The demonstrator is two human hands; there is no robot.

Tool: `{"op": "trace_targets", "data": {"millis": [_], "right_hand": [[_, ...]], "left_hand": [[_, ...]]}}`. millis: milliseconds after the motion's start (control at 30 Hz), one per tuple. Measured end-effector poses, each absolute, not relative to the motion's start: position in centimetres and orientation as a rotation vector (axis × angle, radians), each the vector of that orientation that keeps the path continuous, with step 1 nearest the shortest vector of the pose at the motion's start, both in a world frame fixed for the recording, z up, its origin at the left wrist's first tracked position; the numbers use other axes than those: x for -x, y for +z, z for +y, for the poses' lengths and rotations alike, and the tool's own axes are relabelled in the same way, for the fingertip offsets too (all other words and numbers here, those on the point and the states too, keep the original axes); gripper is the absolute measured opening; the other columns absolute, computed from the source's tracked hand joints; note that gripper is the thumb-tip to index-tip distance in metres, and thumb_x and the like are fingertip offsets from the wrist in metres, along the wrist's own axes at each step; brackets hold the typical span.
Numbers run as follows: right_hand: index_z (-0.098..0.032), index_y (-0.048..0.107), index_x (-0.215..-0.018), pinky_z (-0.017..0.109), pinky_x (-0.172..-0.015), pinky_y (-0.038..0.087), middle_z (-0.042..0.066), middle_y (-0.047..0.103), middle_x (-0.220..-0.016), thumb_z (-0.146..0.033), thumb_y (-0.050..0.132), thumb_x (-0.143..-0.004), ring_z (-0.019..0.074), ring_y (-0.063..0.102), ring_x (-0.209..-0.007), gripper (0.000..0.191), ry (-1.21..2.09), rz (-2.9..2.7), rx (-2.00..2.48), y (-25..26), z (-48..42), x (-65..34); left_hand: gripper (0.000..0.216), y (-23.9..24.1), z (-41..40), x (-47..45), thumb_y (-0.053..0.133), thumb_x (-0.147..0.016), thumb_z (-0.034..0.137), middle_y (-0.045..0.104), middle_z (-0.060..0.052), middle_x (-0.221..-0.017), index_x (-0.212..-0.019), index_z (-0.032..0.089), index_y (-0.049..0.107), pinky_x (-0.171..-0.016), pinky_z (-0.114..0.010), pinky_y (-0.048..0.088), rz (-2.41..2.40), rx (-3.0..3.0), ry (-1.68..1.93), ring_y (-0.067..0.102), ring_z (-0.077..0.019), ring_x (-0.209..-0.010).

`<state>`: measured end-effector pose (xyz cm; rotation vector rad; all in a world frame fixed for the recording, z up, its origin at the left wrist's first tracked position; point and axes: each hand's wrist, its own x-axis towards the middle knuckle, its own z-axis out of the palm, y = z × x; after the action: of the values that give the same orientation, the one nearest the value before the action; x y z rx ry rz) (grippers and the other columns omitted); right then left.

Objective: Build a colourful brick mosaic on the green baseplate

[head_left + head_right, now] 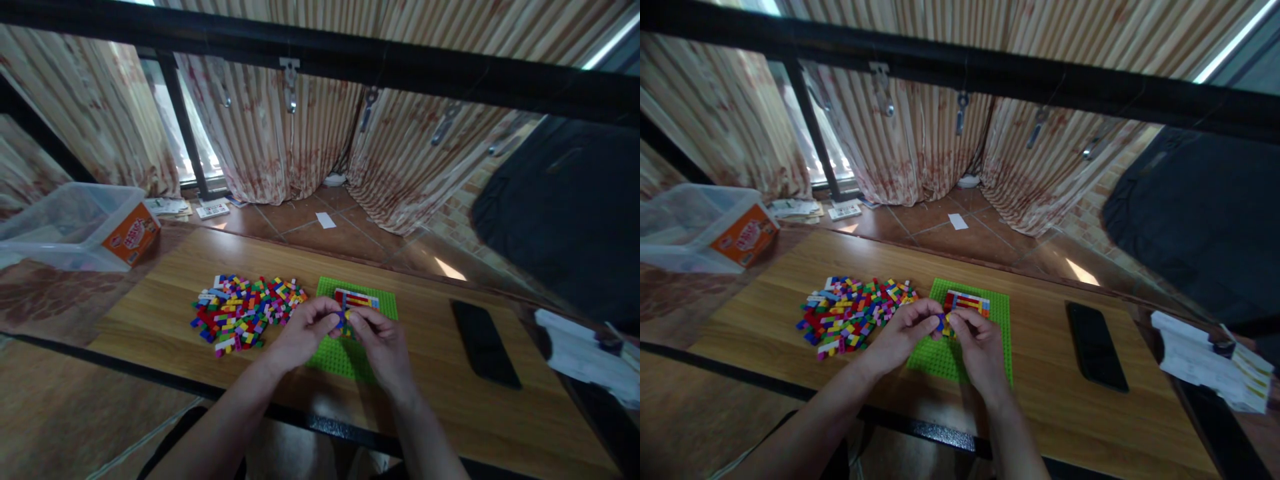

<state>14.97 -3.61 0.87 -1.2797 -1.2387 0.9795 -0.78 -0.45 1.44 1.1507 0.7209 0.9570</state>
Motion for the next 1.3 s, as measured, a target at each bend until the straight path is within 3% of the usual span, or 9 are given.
{"op": "trace_targets", "data": {"millis": [100, 200, 400, 567, 767, 1000, 1300], "right_hand": [[-0.021, 0.076, -0.078, 0.027, -0.057, 0.043, 0.0, 0.067, -0.069, -0.043, 0.072, -0.078, 0.0132, 0.055, -0.06, 0.022, 0.914, -1.099, 1.292, 1.0, -3.2, -16.3], [-0.022, 0.077, -0.077, 0.029, -0.063, 0.048, 0.001, 0.071, -0.074, -0.039, 0.074, -0.076, 0.0162, 0.061, -0.068, 0.017, 0.751, -1.04, 1.321, 1.1, -2.9, -17.7], [-0.024, 0.077, -0.075, 0.031, -0.068, 0.047, 0.003, 0.07, -0.082, -0.036, 0.073, -0.078, 0.0187, 0.063, -0.079, 0.013, 0.549, -1.252, 1.431, 0.4, -3.1, -19.4], [-0.026, 0.078, -0.078, 0.031, -0.066, 0.045, 0.004, 0.069, -0.091, -0.04, 0.073, -0.079, 0.0188, 0.062, -0.082, 0.015, 0.569, -1.374, 1.497, 0.2, -3.6, -20.3], [-0.028, 0.078, -0.078, 0.039, -0.088, 0.048, 0.004, 0.066, -0.1, -0.042, 0.075, -0.078, 0.0221, 0.062, -0.097, 0.014, 0.602, -1.521, 1.488, -0.3, -4.2, -21.2], [-0.032, 0.078, -0.078, 0.047, -0.098, 0.043, 0.004, 0.063, -0.109, -0.038, 0.076, -0.077, 0.0251, 0.059, -0.107, 0.007, 0.538, -1.607, 1.5, -1.2, -4.1, -20.9], [-0.028, 0.075, -0.073, 0.047, -0.099, 0.042, 0.005, 0.059, -0.11, -0.035, 0.077, -0.075, 0.0256, 0.056, -0.108, 0.007, 0.632, -1.492, 1.464, -1.6, -3.7, -20.0]], "left_hand": [[0.02, 1.3, -0.1, 1.1, 0.068, -0.077, 0.033, 0.058, 0.002, -0.066, -0.082, 0.014, 0.064, -0.06, -0.022, 0.041, 0.788, -1.115, 0.969, 0.053, -0.0094, -0.059], [0.016, 0.8, 0.4, 1.5, 0.067, -0.074, 0.028, 0.056, 0.003, -0.063, -0.078, 0.014, 0.063, -0.056, -0.022, 0.039, 0.954, -1.058, 0.966, 0.052, -0.009, -0.055], [0.011, 0.2, 0.7, 1.6, 0.065, -0.072, 0.023, 0.057, 0.004, -0.061, -0.08, 0.015, 0.065, -0.052, -0.021, 0.038, 1.057, -1.047, 0.865, 0.05, -0.0087, -0.052], [0.013, 0.1, 0.4, 1.3, 0.065, -0.072, 0.023, 0.058, 0.003, -0.063, -0.083, 0.015, 0.068, -0.051, -0.021, 0.037, 0.991, -1.082, 0.801, 0.049, -0.008, -0.052], [0.014, -0.4, 0.5, 1.3, 0.064, -0.074, 0.024, 0.058, 0.003, -0.064, -0.084, 0.016, 0.068, -0.052, -0.021, 0.037, 1.01, -1.142, 0.762, 0.047, -0.0083, -0.053], [0.014, -0.6, 0.5, 1.4, 0.065, -0.074, 0.027, 0.057, 0.003, -0.062, -0.083, 0.016, 0.069, -0.051, -0.021, 0.035, 0.981, -1.194, 0.765, 0.047, -0.0083, -0.052], [0.011, -0.3, 0.5, 1.2, 0.064, -0.075, 0.023, 0.055, 0.004, -0.059, -0.08, 0.016, 0.07, -0.05, -0.02, 0.036, 1.001, -1.198, 0.744, 0.046, -0.0085, -0.05]]}}
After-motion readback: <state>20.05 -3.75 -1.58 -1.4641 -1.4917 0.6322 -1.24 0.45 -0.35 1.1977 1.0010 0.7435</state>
